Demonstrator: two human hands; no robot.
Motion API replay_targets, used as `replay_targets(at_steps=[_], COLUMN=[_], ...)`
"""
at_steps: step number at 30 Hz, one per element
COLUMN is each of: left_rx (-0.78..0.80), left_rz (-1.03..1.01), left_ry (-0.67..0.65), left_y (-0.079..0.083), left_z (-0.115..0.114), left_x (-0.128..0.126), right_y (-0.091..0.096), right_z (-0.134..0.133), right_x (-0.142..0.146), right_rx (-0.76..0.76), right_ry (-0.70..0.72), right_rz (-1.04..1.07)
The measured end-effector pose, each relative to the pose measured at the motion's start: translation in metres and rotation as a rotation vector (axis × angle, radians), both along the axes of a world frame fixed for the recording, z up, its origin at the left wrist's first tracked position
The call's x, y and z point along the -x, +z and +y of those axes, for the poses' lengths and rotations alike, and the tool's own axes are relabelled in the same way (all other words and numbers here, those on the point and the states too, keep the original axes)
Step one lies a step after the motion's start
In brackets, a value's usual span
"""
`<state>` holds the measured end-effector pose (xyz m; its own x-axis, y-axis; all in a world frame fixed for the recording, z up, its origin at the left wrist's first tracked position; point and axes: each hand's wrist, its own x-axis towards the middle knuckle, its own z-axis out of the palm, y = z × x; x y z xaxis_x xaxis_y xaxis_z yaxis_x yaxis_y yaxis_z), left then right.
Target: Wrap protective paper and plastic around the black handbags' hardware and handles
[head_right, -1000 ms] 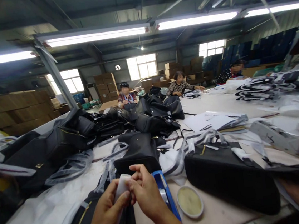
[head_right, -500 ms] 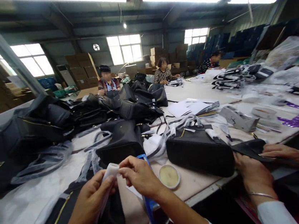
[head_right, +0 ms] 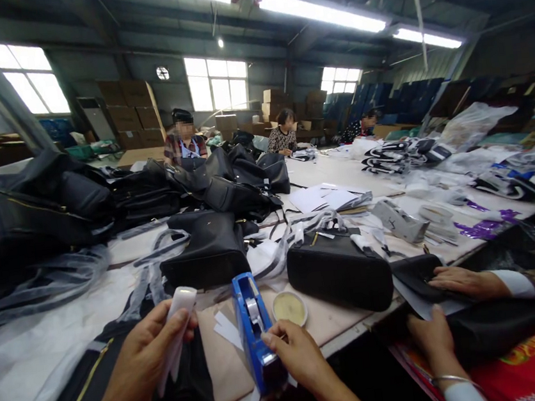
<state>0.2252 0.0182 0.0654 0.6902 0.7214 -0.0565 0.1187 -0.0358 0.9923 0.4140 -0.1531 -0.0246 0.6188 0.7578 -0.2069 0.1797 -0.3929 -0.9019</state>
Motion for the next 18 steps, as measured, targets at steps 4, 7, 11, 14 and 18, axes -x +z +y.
replay_targets(at_steps=[4, 7, 11, 14, 18], left_rx=[0.013, 0.024, 0.040, 0.046, 0.054], left_rz=[-0.014, -0.033, -0.057, -0.053, -0.046], left_ry=[0.010, 0.007, 0.002, -0.004, -0.008], left_y=[0.002, 0.003, 0.004, 0.002, 0.000], left_z=[0.001, 0.001, 0.000, 0.001, 0.001], left_x=[0.007, 0.008, 0.008, 0.007, 0.007], right_y=[0.019, 0.036, 0.034, 0.017, -0.002], right_z=[0.000, -0.012, -0.029, -0.038, -0.045], right_x=[0.008, 0.022, 0.034, 0.033, 0.031], right_rx=[-0.019, -0.026, -0.046, -0.018, -0.033], right_ry=[-0.022, -0.041, -0.057, -0.079, -0.114], right_rz=[-0.029, -0.106, 0.079, 0.309, 0.466])
